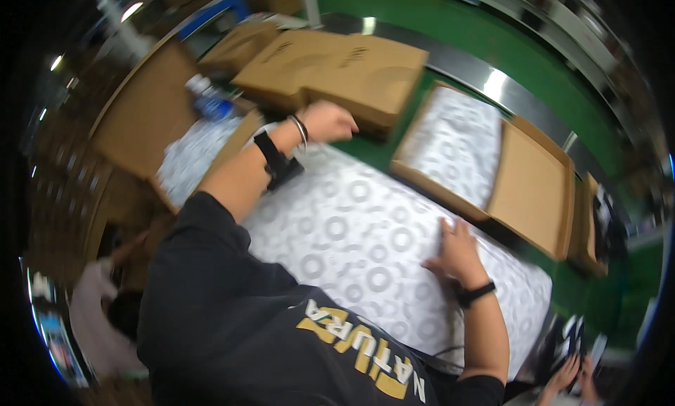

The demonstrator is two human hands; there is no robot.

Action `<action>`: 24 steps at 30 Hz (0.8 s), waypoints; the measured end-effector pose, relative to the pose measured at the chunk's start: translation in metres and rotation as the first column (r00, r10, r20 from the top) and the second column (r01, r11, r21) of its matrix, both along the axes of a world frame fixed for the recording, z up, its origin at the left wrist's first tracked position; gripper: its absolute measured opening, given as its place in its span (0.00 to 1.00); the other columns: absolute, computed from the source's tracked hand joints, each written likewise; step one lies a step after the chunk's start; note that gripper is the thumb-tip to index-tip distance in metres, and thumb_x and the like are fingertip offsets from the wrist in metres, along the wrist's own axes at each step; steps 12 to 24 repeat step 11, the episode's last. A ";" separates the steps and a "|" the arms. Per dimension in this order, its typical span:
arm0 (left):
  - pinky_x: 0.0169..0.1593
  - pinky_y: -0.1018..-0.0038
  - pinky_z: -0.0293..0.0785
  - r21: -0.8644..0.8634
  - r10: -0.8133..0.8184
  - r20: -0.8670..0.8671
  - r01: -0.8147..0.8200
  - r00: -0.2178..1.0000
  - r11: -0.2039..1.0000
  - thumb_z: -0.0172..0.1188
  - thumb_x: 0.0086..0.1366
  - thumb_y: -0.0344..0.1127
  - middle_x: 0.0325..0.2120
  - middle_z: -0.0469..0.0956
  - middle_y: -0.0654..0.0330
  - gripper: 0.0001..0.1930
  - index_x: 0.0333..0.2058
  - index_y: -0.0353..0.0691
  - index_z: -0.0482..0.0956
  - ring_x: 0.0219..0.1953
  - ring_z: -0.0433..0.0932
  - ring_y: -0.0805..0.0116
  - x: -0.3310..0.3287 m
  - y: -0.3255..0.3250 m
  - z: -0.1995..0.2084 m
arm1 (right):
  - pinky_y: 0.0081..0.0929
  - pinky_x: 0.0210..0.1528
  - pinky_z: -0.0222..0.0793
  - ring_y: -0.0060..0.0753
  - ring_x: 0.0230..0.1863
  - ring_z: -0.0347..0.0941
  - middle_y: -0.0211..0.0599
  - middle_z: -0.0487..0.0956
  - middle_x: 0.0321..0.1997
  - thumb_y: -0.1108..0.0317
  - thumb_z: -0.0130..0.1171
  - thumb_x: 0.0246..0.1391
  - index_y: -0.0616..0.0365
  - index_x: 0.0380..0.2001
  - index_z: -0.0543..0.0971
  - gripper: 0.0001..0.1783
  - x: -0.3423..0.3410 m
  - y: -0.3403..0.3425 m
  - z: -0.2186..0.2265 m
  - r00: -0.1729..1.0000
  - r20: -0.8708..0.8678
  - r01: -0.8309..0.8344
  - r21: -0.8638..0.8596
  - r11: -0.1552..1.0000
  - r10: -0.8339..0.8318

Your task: Packing manufactured shoes into individual shoe boxes and placing them on a conveyor or stack.

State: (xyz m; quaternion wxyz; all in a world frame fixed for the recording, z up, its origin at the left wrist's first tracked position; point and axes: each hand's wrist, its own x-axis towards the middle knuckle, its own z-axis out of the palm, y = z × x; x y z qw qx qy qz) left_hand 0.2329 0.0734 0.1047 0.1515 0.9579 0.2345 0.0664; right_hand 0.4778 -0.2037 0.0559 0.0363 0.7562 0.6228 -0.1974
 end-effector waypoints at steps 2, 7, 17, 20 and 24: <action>0.39 0.71 0.69 -0.033 0.515 0.187 -0.519 0.836 0.854 0.50 0.55 0.44 0.29 0.77 0.58 0.14 0.29 0.41 0.79 0.33 0.75 0.60 -0.086 0.020 0.026 | 0.43 0.58 0.46 0.53 0.61 0.47 0.58 0.53 0.58 0.55 0.72 0.17 0.59 0.56 0.56 0.57 -0.001 -0.002 0.000 1.000 0.020 0.013 0.033 0.999 -0.014; 0.41 0.64 0.68 0.560 0.743 -0.302 -0.519 0.597 0.645 0.51 0.51 0.52 0.36 0.74 0.50 0.20 0.35 0.44 0.76 0.37 0.73 0.54 -0.319 0.039 -0.078 | 0.43 0.58 0.46 0.51 0.62 0.46 0.57 0.52 0.59 0.59 0.73 0.15 0.59 0.56 0.55 0.59 0.010 0.009 -0.003 1.000 0.008 0.007 0.000 1.000 -0.007; 0.47 0.64 0.65 0.244 0.655 -0.620 -0.687 0.432 0.684 0.52 0.51 0.52 0.41 0.72 0.50 0.21 0.37 0.42 0.75 0.45 0.70 0.54 -0.320 0.031 -0.075 | 0.42 0.58 0.46 0.50 0.62 0.46 0.57 0.52 0.59 0.59 0.73 0.15 0.58 0.57 0.54 0.60 0.006 0.012 -0.010 1.000 0.027 0.014 -0.032 0.999 -0.013; 0.47 0.64 0.65 0.244 0.655 -0.620 -0.687 0.432 0.684 0.52 0.51 0.52 0.41 0.72 0.50 0.21 0.37 0.42 0.75 0.45 0.70 0.54 -0.320 0.031 -0.075 | 0.42 0.58 0.46 0.50 0.62 0.46 0.57 0.52 0.59 0.59 0.73 0.15 0.58 0.57 0.54 0.60 0.006 0.012 -0.010 1.000 0.027 0.014 -0.032 0.999 -0.013; 0.47 0.64 0.65 0.244 0.655 -0.620 -0.687 0.432 0.684 0.52 0.51 0.52 0.41 0.72 0.50 0.21 0.37 0.42 0.75 0.45 0.70 0.54 -0.320 0.031 -0.075 | 0.42 0.58 0.46 0.50 0.62 0.46 0.57 0.52 0.59 0.59 0.73 0.15 0.58 0.57 0.54 0.60 0.006 0.012 -0.010 1.000 0.027 0.014 -0.032 0.999 -0.013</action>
